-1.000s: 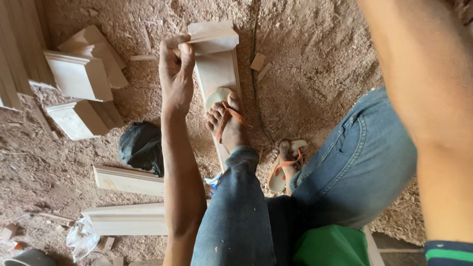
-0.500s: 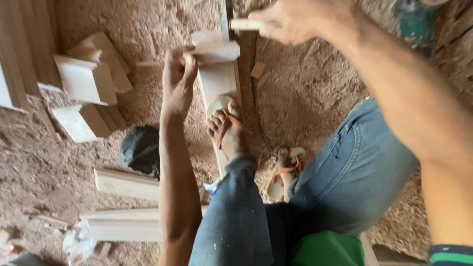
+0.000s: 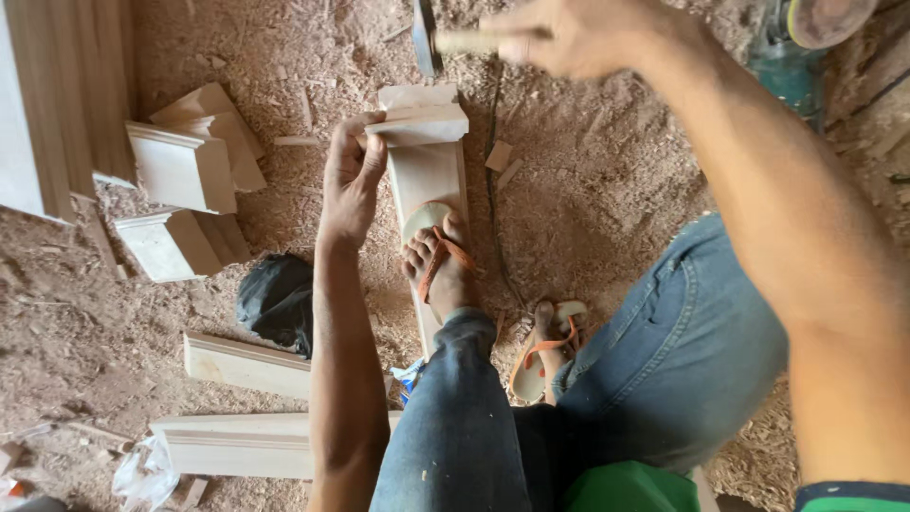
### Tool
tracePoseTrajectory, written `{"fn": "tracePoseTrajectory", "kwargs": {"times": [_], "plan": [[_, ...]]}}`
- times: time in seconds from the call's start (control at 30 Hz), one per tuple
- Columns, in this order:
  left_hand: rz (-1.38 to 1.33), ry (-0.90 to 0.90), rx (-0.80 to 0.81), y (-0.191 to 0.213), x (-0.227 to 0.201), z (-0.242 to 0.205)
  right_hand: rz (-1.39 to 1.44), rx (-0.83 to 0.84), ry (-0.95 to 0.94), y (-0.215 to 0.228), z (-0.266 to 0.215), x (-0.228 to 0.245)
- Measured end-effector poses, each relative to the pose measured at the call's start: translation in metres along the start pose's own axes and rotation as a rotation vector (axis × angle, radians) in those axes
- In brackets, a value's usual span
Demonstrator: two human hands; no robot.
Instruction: The person sits on the floor and assembles small wooden pieces by hammering nails into them. They repeatedly pick up pieces, align them, and secure them with a hammer.
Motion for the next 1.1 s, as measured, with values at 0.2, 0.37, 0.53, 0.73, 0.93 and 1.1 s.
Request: {"fn": "tracePoseTrajectory", "kwargs": {"times": [0.2,0.37,0.53,0.73,0.93,1.1], "plan": [[0.018,0.036,-0.035,0.004,0.003,-0.006,-0.01,0.11,0.001,-0.022,0.035,0.032],[-0.041,-0.019,0.0,0.0,0.003,-0.004,0.135,0.001,0.023,-0.025,0.043,0.026],[-0.021,-0.015,-0.013,0.002,0.0,-0.003,0.16,0.331,-0.138,-0.003,0.031,0.053],[0.049,0.034,-0.063,0.004,0.006,-0.012,0.168,0.194,-0.326,0.03,0.003,0.051],[-0.042,-0.07,-0.058,0.004,0.017,-0.009,0.027,0.291,-0.269,0.006,-0.024,0.04],[0.194,-0.014,-0.413,-0.01,0.048,-0.041,-0.281,0.18,-0.416,0.002,-0.063,0.041]]}}
Point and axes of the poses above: each hand's wrist, its own z-axis towards the middle knuckle, its own y-axis out of the back of the hand, x = y × z, the point moved 1 cm from there along z, towards the middle knuckle, and after that the axes turned 9 degrees about -z, right-handed, at the moved point
